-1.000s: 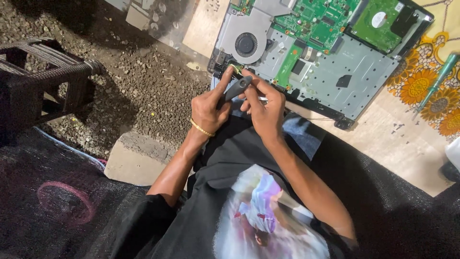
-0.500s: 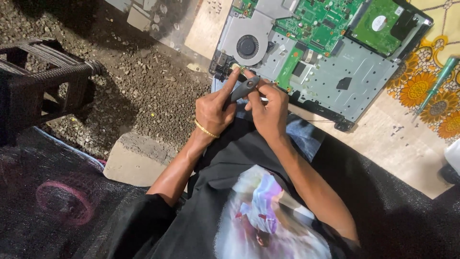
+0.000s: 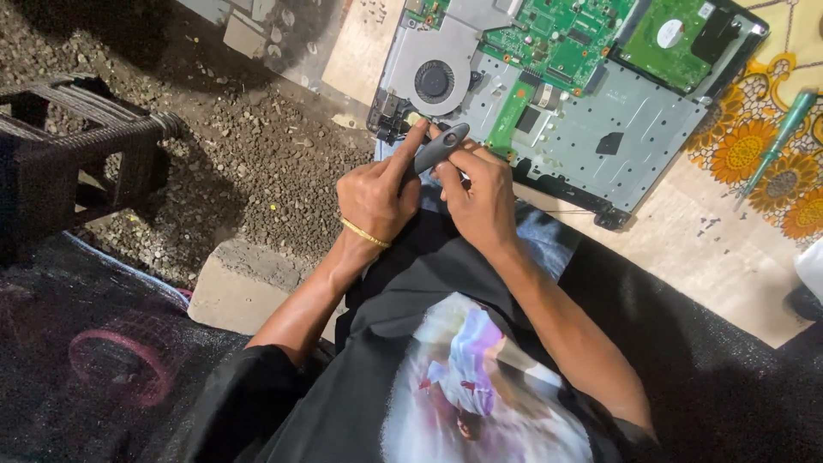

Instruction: Reinstalling a cooling fan and connecting internal cables on a laptop motherboard using a brush and screwdriver.

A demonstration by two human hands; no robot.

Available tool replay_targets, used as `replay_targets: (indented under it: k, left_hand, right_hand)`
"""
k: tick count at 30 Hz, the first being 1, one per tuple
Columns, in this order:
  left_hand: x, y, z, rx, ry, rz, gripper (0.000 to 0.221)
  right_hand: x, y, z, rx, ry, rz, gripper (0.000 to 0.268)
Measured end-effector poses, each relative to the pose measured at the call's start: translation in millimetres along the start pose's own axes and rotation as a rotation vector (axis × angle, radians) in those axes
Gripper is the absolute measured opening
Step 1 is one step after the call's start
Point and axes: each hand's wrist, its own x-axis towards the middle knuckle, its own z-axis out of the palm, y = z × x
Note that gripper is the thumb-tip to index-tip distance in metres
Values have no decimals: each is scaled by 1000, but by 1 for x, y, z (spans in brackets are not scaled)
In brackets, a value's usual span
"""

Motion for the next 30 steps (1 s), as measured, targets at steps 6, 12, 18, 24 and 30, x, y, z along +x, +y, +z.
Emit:
replay_targets:
  k: [6, 12, 18, 24, 30]
  left_hand:
    - [-1, -9, 5, 59, -10, 20, 69]
    - [-5, -7, 2, -9, -33, -9, 74]
    - [-11, -2, -2, 29, -69, -39, 78]
    - [-15, -6, 4, -41, -68, -71, 80]
    - [-14, 1, -2, -602, 102, -293, 53]
  right_hand:
    - [-1, -6, 10, 61, 49, -40, 30]
    - [-4, 14, 8, 9, 8, -53, 31]
    - [-10, 24, 12, 23, 12, -48, 31]
    - [-11, 13, 15, 61, 67, -30, 32]
    - [-19, 16, 21, 297, 112, 103, 32]
